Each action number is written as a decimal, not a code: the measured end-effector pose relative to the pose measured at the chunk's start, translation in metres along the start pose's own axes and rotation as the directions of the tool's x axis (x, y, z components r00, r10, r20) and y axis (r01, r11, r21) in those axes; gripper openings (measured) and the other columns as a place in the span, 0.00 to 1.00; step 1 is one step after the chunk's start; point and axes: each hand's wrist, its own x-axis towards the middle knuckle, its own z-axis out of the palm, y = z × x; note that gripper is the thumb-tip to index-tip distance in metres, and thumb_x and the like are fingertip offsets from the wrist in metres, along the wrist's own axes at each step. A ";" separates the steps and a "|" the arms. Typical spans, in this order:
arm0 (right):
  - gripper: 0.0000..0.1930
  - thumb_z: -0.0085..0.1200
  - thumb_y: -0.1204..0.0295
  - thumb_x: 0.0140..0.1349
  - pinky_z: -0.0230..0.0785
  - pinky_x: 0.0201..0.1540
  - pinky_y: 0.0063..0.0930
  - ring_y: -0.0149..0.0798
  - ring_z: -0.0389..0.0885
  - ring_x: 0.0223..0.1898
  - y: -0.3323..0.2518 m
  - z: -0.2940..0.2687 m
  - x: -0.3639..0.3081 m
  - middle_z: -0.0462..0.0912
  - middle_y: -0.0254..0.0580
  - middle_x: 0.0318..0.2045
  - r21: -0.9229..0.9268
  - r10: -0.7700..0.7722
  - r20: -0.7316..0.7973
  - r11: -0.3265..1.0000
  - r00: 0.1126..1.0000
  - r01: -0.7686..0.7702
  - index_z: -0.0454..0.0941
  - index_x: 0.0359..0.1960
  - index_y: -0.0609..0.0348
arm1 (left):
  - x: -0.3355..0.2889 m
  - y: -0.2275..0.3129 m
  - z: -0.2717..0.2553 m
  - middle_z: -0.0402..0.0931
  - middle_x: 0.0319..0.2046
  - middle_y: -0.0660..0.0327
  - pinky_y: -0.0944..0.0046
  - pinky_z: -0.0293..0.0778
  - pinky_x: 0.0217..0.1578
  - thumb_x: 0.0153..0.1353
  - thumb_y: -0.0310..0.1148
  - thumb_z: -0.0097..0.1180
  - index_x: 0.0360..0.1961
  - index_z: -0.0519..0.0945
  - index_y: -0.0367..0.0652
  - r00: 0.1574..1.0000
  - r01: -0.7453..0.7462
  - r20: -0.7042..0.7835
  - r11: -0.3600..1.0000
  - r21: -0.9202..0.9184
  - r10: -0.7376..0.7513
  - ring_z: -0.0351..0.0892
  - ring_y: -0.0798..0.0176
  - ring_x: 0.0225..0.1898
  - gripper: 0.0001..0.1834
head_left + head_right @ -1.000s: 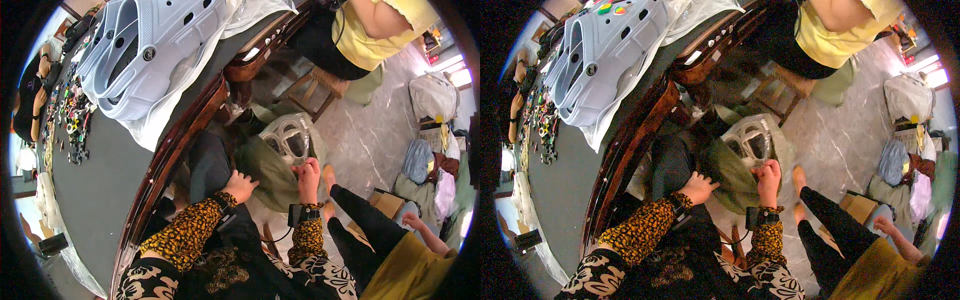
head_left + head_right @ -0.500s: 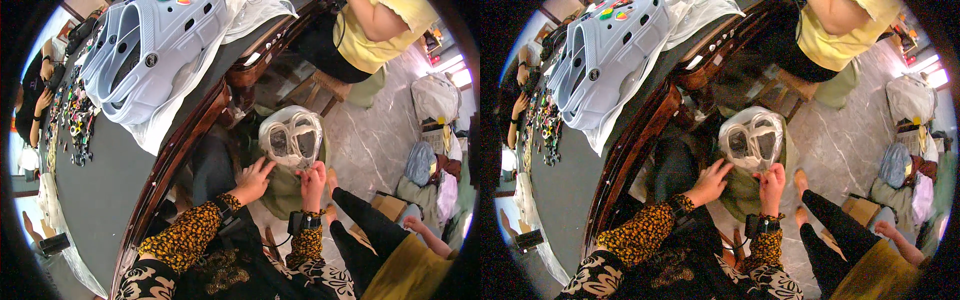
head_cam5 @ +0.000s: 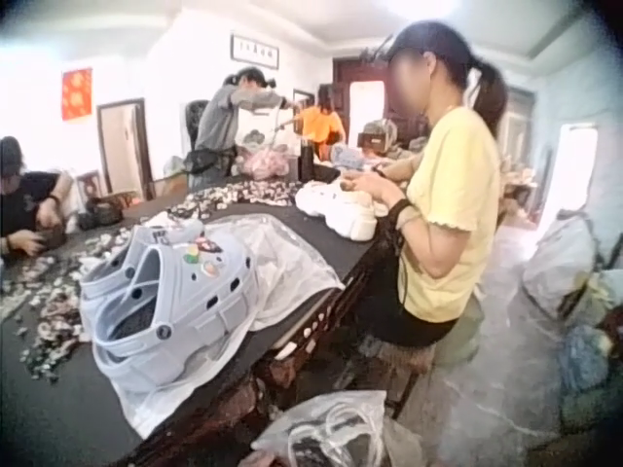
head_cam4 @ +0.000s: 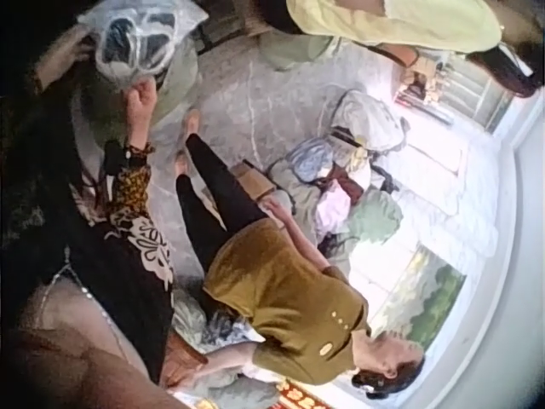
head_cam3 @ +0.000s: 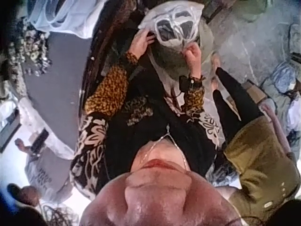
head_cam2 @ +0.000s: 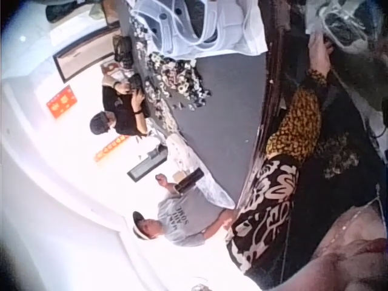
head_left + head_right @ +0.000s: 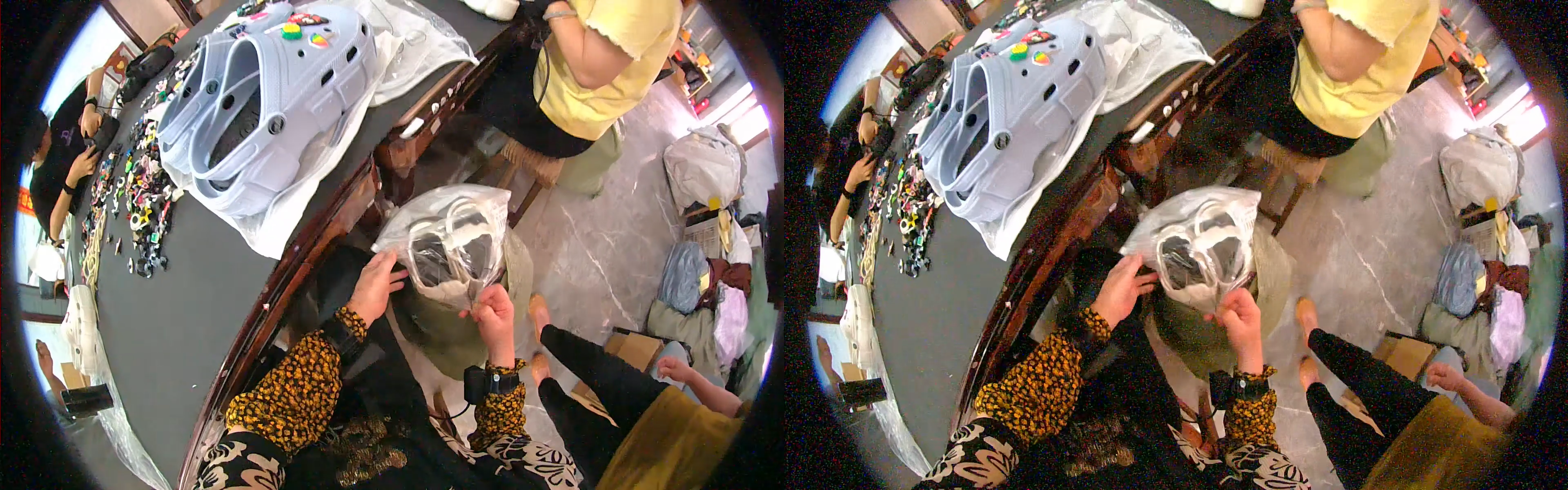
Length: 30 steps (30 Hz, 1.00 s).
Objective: The recorder is seen unboxing shoes and attaching decorative charms to them in a factory/warehouse setting.
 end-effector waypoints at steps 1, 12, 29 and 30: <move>0.07 0.45 0.82 0.54 0.76 0.32 0.30 0.26 0.68 0.21 -0.003 0.002 0.000 0.69 0.29 0.22 0.004 -0.022 0.011 1.000 1.000 0.022 0.66 0.32 0.56 | 0.000 0.002 -0.003 0.76 0.48 0.64 0.65 0.72 0.40 0.67 0.48 0.49 0.55 0.71 0.46 0.998 -0.060 0.016 0.998 0.034 0.060 0.76 0.66 0.42 0.22; 0.09 0.45 0.85 0.53 0.69 0.26 0.27 0.26 0.65 0.19 0.009 -0.012 0.010 0.66 0.29 0.18 0.276 -0.012 -0.195 0.959 0.981 0.067 0.68 0.32 0.56 | -0.060 0.045 0.033 0.72 0.38 0.66 0.69 0.67 0.42 0.67 0.30 0.49 0.37 0.79 0.36 0.883 -0.467 0.208 0.831 0.303 0.420 0.69 0.69 0.37 0.09; 0.07 0.42 0.83 0.44 0.51 0.15 0.15 0.21 0.59 0.13 -0.260 0.122 -0.062 0.63 0.28 0.16 0.050 -0.370 -0.024 0.927 0.929 0.371 0.64 0.25 0.59 | -0.313 0.178 0.012 0.72 0.50 0.50 0.64 0.69 0.45 0.67 0.27 0.50 0.34 0.77 0.33 0.431 -0.889 0.679 0.410 0.205 0.595 0.73 0.61 0.45 0.08; 0.07 0.42 0.83 0.44 0.51 0.15 0.15 0.21 0.59 0.13 -0.272 0.137 -0.069 0.63 0.28 0.16 0.046 -0.371 -0.020 0.927 0.928 0.372 0.64 0.25 0.59 | -0.325 0.183 0.008 0.72 0.49 0.49 0.63 0.70 0.45 0.66 0.27 0.51 0.33 0.78 0.33 0.369 -0.923 0.706 0.330 0.199 0.605 0.74 0.59 0.45 0.08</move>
